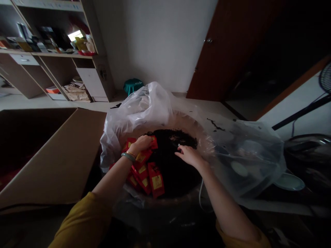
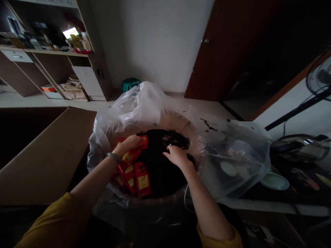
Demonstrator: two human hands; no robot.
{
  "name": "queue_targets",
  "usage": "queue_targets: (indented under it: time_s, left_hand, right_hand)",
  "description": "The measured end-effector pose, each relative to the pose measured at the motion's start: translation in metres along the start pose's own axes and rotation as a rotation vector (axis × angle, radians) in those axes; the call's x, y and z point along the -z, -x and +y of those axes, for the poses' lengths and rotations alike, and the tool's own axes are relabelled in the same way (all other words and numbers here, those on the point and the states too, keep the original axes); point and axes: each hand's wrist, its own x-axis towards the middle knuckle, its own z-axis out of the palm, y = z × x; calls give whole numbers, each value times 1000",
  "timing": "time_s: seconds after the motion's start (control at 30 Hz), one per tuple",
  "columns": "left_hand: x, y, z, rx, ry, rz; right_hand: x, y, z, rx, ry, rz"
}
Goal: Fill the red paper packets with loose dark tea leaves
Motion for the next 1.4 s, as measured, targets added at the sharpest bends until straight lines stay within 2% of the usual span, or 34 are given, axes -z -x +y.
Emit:
queue_targets:
  time_s: [0.17,0.27,0.33,0.43,0.5,0.57,0.67,0.77,0.83,0.9,1.0,1.13,1.27,1.4]
  left_hand:
    - [3,1,4,21,-84,7]
    - [15,5,8,64,-107,52]
    - [28,12,15,84,-113,100]
    - [50,27,33,46,-92,200]
    - [59,39,48,-107,49,363]
    - [60,50,62,-214,262,466]
    - [46,61,77,-154,678,540]
    - [26,66,85,-19,1013,454]
    - [16,69,88,58,1080,456]
    - [13,71,91,98,1055,496]
    - [17,75,95,114,1043,516]
    - [20,78,100,140,1176,507]
    - [14,78,104,175,1310,468]
    - [5,76,105,204,1290,490]
  right_hand:
    - [-3,-1,0,86,-62,34]
    - [-6,-3,-1,131,-144,106]
    - [-9,-5,-5,213,-259,221]
    - [-11,-5,-15,388,-481,446]
    - [-10,-2,-23,485,-590,530]
    - [-7,2,-30,512,-667,550]
    - [-3,10,-35,416,-791,511]
    - [0,16,-35,361,-861,510]
    - [2,20,-35,405,-784,623]
    - [5,24,-36,485,-604,755]
    - [9,30,-38,597,-324,874]
    - [7,32,-41,674,-150,1007]
    - [-2,26,-37,700,-112,1019]
    - [-7,22,-35,706,-158,973]
